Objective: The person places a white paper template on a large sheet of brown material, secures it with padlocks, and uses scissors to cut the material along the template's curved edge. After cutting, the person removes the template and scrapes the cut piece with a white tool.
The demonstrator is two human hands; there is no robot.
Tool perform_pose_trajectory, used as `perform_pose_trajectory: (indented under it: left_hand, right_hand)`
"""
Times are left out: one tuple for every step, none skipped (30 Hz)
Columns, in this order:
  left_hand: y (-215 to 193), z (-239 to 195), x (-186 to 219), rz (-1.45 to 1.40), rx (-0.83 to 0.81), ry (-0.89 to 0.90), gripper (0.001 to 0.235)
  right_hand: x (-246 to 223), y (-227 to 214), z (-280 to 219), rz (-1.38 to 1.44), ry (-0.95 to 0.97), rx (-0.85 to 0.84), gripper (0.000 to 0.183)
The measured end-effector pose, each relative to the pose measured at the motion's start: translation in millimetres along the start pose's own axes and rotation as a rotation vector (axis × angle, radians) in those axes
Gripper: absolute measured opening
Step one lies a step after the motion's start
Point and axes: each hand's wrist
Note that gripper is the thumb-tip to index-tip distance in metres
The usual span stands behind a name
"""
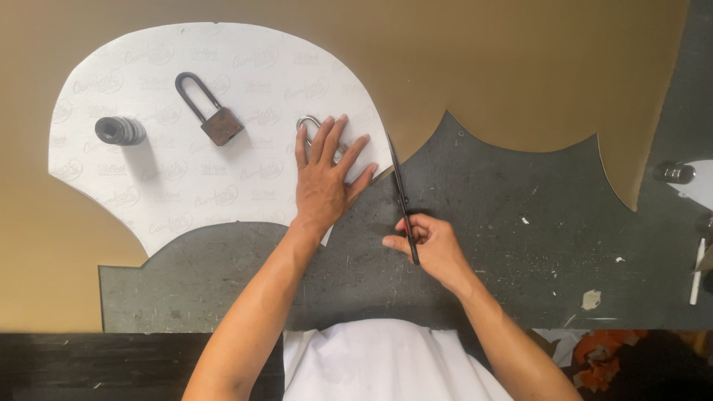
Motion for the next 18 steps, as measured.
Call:
perform_pose_trajectory:
  left_hand:
    - [-1, -1, 0, -0.005, -0.006, -0.001, 0.046]
    - [-2, 0, -1, -0.009, -0.005, -0.001, 0.047]
    - [-3, 1, -1, -0.013, -0.004, -0.002, 0.048]
    - [-4, 2, 0, -0.008, -0.003, -0.002, 0.049]
    - [-7, 1, -1, -0.002, -0.002, -0.002, 0.049]
    - [-6, 3, 1, -0.01, -0.006, 0.015, 0.05]
    - [-5, 4, 2, -0.003, -0.003, 0.016, 0.05]
    - [-5, 4, 2, 0.008, -0.003, 0.016, 0.051]
    - [-4, 6, 4, 0.02, -0.002, 0.017, 0.051]
    - [-5, 5, 4, 0.015, -0.001, 0.017, 0.05]
    - [-5, 5, 4, 0.011, 0.0, 0.017, 0.05]
    - [-7, 3, 4, 0.011, 0.001, 0.013, 0.049]
    - [-8, 3, 4, -0.011, 0.0, 0.01, 0.049]
    - [-9, 4, 5, -0.033, -0.001, 0.008, 0.05]
    - [-10, 5, 5, -0.055, -0.002, 0.006, 0.05]
    - [-11, 8, 4, -0.083, -0.004, -0.003, 0.049]
    - [-12, 11, 2, -0.111, -0.005, -0.012, 0.048]
    - [-14, 13, 1, -0.14, -0.011, -0.022, 0.048]
  right_hand:
    - [0, -1, 1, -0.018, -0.021, -0.003, 0.031]
    - [-2, -2, 4, -0.015, -0.045, -0.002, 0.031]
    - [-3, -1, 5, -0.012, -0.07, -0.002, 0.031]
    - [-4, -2, 4, -0.011, -0.092, 0.006, 0.031]
    - [-4, -3, 4, -0.009, -0.079, -0.01, 0.031]
    - [-3, -3, 2, -0.002, -0.061, -0.005, 0.032]
    - [-2, -5, 0, 0.007, -0.043, -0.001, 0.032]
    - [-1, -7, 0, -0.011, -0.03, 0.005, 0.033]
    - [0, -9, 0, -0.028, -0.017, 0.01, 0.033]
    - [0, -10, 2, -0.048, -0.009, -0.002, 0.034]
    - [1, -11, 3, -0.051, -0.029, -0.007, 0.034]
    - [1, -11, 4, -0.054, -0.049, -0.019, 0.034]
    - [1, -11, 4, -0.057, -0.069, -0.031, 0.035]
    - [2, -12, 4, -0.051, -0.064, -0.029, 0.035]
    - [2, -12, 4, -0.046, -0.059, -0.028, 0.036]
    - [2, -13, 4, -0.041, -0.053, -0.025, 0.036]
    - [2, -15, 5, -0.037, -0.056, -0.03, 0.036]
    - [3, -15, 5, -0.03, -0.056, -0.036, 0.036]
Point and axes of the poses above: each hand's wrist, its own z-axis towards the middle knuckle, its own y-axis out of the palm, x = y × z, and after that the axes turned 11 degrees about -x, right-handed
